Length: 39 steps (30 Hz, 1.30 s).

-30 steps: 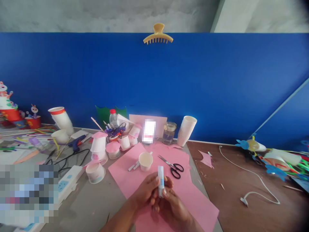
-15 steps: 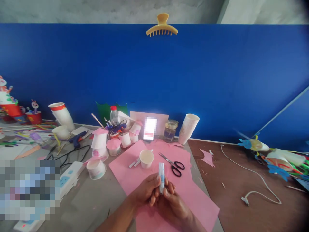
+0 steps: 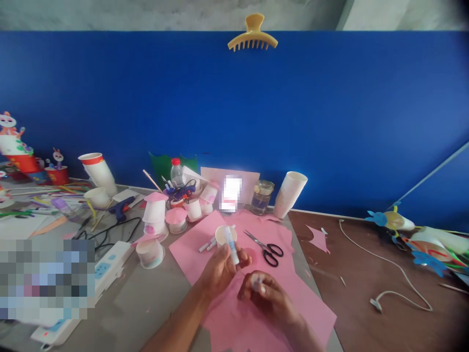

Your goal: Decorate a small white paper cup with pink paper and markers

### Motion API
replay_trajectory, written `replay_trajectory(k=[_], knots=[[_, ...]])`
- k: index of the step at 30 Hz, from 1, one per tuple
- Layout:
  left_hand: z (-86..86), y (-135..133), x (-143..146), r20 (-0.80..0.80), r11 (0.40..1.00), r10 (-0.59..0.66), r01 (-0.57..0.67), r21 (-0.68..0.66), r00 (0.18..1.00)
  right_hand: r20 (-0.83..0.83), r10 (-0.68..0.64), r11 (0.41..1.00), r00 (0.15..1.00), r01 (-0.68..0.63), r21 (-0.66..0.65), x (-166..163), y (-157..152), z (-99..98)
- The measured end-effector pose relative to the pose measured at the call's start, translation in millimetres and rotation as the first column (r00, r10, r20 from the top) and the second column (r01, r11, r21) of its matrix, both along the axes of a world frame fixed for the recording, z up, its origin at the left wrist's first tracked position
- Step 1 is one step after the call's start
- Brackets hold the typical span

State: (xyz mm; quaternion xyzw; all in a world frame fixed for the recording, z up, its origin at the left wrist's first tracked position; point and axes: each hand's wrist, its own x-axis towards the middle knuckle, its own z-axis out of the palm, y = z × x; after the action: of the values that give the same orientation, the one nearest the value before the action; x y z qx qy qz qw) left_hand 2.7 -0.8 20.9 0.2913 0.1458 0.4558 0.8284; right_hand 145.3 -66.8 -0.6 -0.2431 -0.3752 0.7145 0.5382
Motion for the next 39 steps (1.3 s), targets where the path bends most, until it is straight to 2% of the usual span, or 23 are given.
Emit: replay_trajectory(k=[3,5,7,9,10,11,13,16,18,20,22,24,26,28,31,33,35,39], knots=[[-1.2,-2,3,0.005,1.0,-0.001,0.001,-0.018,1.0,0.056,-0.203,0.979,0.978,0.201,0.039,25,12,-3.3],[-3.1,-2,4,0.016,0.999,-0.003,0.003,-0.032,1.0,0.11,-0.356,0.934,0.928,0.352,0.054,40,21,-8.0],[-6.1,0,4,0.028,0.999,-0.016,0.017,-0.032,0.999,0.205,-0.514,0.856,0.833,0.512,0.066,50,27,-13.0],[-9.4,1,4,0.032,0.999,-0.032,0.032,-0.02,0.999,0.333,-0.651,0.749,0.683,0.648,0.137,56,32,-16.7],[-10.9,2,4,0.032,0.999,-0.035,0.036,-0.013,0.999,0.408,-0.684,0.712,0.605,0.675,0.192,57,33,-18.0],[-12.2,2,4,0.031,0.999,-0.037,0.037,-0.008,0.999,0.482,-0.699,0.691,0.528,0.673,0.264,57,34,-19.1],[-14.0,2,4,0.03,0.999,-0.038,0.038,0.001,0.999,0.603,-0.701,0.687,0.38,0.586,0.43,56,35,-21.1],[-14.2,2,4,0.034,0.999,-0.036,0.037,-0.009,0.999,0.663,-0.724,0.67,0.187,0.416,0.615,53,36,-26.1],[-13.4,2,4,0.026,0.999,-0.035,0.036,-0.024,0.999,0.662,-0.741,0.646,0.111,0.387,0.658,51,37,-29.7],[-12.4,1,4,0.01,0.999,-0.036,0.037,-0.031,0.999,0.657,-0.749,0.627,0.084,0.409,0.663,50,37,-31.3],[-11.5,1,3,-0.015,0.999,-0.036,0.035,-0.01,0.999,0.65,-0.753,0.616,0.101,0.456,0.642,50,36,-29.2],[-10.1,1,3,-0.048,0.999,-0.042,0.044,0.026,0.998,0.642,-0.744,0.631,0.186,0.513,0.582,51,33,-23.8],[-7.7,-1,3,-0.096,0.995,-0.069,0.076,0.065,0.993,0.623,-0.704,0.688,0.341,0.546,0.479,51,28,-17.3],[-4.6,-4,3,-0.164,0.985,-0.115,0.134,0.108,0.98,0.576,-0.639,0.762,0.51,0.52,0.385,49,23,-12.3],[-1.6,-8,4,-0.276,0.957,-0.196,0.245,0.153,0.941,0.454,-0.513,0.857,0.729,0.403,0.321,41,17,-9.4],[-2.2,-10,4,-0.344,0.93,-0.252,0.325,0.171,0.905,0.365,-0.396,0.911,0.842,0.311,0.272,34,13,-9.4],[-3.9,-12,5,-0.412,0.897,-0.291,0.396,0.197,0.864,0.294,-0.284,0.952,0.913,0.234,0.195,27,11,-9.5],[-3.1,-15,5,-0.514,0.848,-0.31,0.477,0.231,0.8,0.207,-0.169,0.985,0.964,0.161,0.057,21,8,-7.4]])
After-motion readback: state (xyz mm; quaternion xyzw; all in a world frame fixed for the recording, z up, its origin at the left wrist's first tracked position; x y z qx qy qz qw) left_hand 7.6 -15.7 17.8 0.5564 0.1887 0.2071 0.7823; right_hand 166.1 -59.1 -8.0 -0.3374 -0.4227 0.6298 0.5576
